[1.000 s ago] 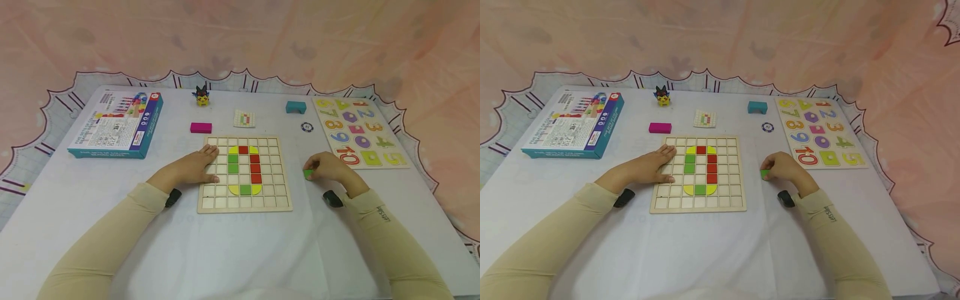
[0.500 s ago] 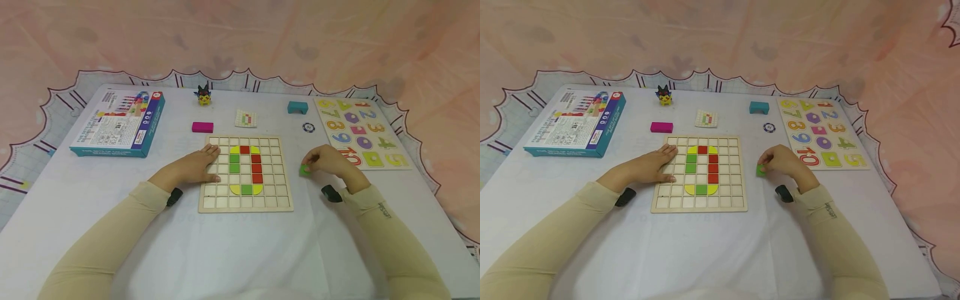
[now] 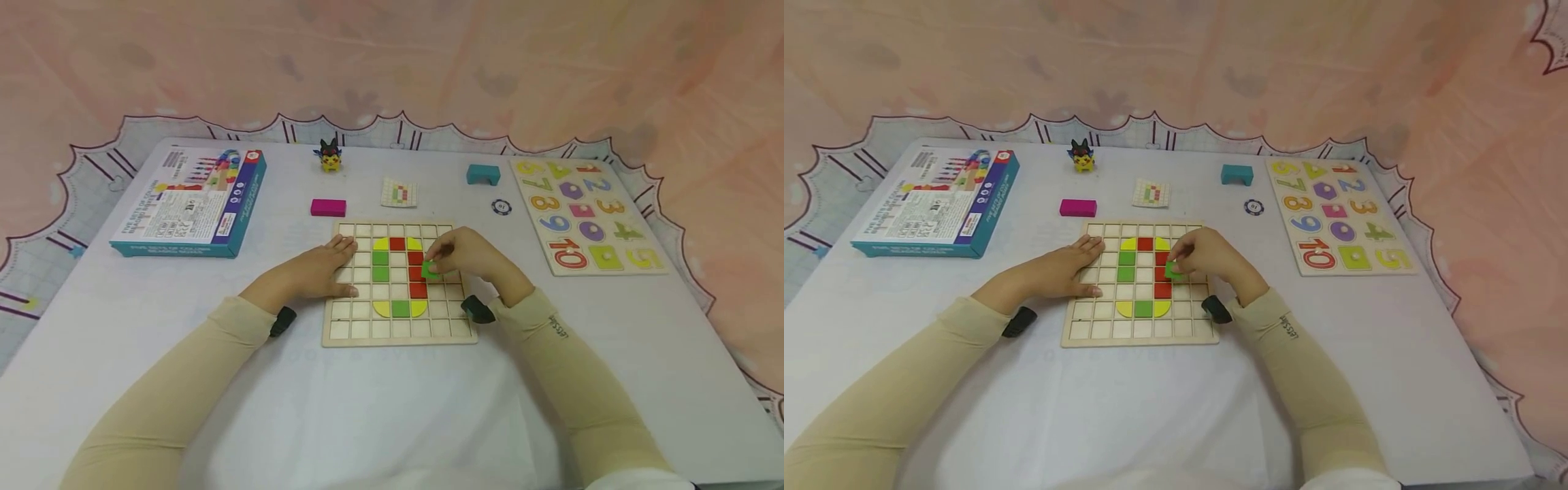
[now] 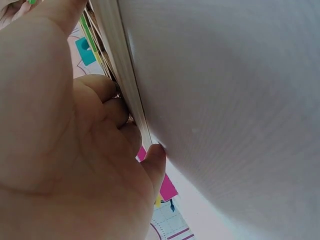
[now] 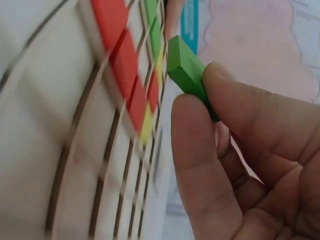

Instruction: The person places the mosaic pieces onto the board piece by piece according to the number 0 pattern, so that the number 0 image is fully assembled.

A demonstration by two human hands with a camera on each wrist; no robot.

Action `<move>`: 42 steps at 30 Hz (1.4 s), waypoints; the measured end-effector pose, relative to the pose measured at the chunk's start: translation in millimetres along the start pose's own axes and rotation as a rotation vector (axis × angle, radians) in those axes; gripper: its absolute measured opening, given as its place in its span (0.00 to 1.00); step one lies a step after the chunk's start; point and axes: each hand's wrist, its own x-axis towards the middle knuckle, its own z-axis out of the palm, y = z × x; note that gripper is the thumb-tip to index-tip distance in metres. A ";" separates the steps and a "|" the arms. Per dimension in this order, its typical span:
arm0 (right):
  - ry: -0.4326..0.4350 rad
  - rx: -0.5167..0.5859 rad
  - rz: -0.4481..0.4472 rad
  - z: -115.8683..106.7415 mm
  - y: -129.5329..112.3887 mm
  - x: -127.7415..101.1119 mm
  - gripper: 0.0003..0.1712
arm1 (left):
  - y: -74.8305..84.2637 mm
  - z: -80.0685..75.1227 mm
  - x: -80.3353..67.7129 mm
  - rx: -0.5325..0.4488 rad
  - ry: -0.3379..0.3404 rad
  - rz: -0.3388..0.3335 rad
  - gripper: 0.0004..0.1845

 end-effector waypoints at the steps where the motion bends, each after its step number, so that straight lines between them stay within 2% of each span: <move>1: -0.014 0.008 -0.013 4.7 -3.5 2.2 0.07 | 0.5 -0.1 0.0 0.000 -0.001 0.001 0.50; 7: -0.079 -0.006 -0.037 27.7 -19.0 13.1 0.07 | 1.2 0.5 1.0 0.014 -0.002 0.000 0.50; 18: -0.141 -0.040 -0.013 56.1 -33.1 25.8 0.06 | -0.5 1.0 0.0 0.010 0.002 -0.005 0.50; 31: -0.136 -0.194 0.002 66.0 -40.3 23.7 0.05 | -1.3 1.8 0.2 0.005 0.012 -0.007 0.50; 42: -0.133 -0.216 -0.011 68.5 -43.0 20.8 0.03 | -0.8 2.0 0.7 0.009 0.014 -0.002 0.50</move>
